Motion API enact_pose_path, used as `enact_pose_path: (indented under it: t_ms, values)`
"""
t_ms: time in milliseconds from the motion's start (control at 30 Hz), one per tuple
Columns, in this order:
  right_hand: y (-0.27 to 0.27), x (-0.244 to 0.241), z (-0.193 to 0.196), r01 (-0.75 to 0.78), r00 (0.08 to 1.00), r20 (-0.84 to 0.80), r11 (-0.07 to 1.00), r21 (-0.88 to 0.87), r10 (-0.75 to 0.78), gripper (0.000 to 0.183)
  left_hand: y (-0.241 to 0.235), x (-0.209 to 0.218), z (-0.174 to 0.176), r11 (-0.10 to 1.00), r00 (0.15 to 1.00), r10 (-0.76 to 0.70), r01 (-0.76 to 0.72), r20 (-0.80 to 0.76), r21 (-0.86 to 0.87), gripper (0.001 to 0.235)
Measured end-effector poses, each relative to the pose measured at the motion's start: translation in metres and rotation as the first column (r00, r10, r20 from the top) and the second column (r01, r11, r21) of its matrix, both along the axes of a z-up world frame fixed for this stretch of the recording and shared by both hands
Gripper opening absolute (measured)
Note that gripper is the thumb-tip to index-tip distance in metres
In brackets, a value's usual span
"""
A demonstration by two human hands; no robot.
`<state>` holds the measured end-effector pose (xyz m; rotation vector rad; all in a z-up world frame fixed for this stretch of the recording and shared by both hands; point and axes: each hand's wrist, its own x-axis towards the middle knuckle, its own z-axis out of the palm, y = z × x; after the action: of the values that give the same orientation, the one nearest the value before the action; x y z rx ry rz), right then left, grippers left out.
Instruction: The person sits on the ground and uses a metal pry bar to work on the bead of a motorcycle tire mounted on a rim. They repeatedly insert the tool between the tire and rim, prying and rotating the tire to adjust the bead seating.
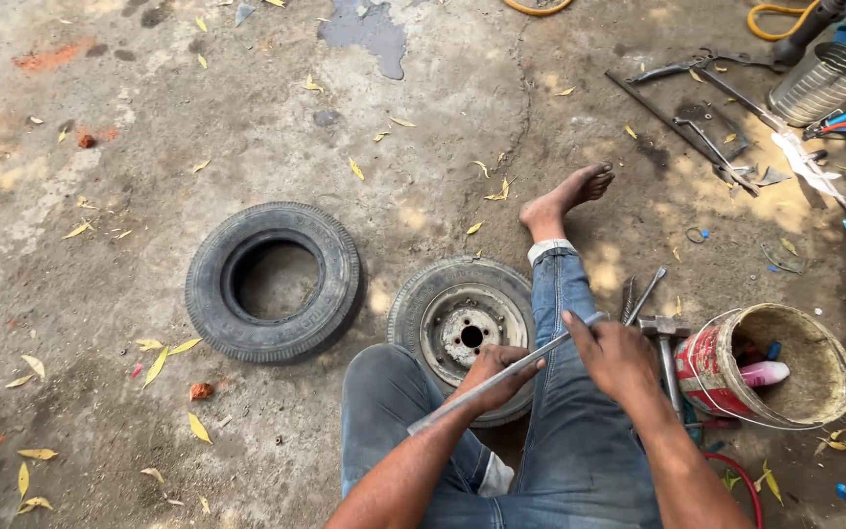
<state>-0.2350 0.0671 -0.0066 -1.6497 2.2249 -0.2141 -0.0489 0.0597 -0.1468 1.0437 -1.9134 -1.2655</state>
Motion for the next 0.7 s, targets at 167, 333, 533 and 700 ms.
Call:
enact_pose_path:
  t_ms: [167,333,533,700]
  values:
    - [-0.019,0.105,0.001,-0.265,0.964,0.043,0.964,0.037,0.263,0.097,-0.003,-0.010,-0.027,0.980,0.982,-0.015,-0.023,-0.186,-0.200,0.041]
    - [0.075,0.144,-0.009,-0.604,0.610,0.148,0.578,-0.549,0.779,0.053,-0.015,-0.004,-0.043,0.997,0.985,0.047,-0.036,-0.169,0.068,0.042]
    - [0.092,0.046,-0.002,-0.278,0.958,-0.081,0.960,-0.017,0.276,0.048,-0.024,0.006,-0.026,0.994,0.989,0.109,-0.106,-0.100,0.030,0.046]
    - [0.014,0.017,0.006,-0.215,0.972,-0.127,0.967,-0.137,0.198,0.054,-0.009,0.003,-0.010,0.999,0.998,0.048,-0.047,-0.040,0.009,0.036]
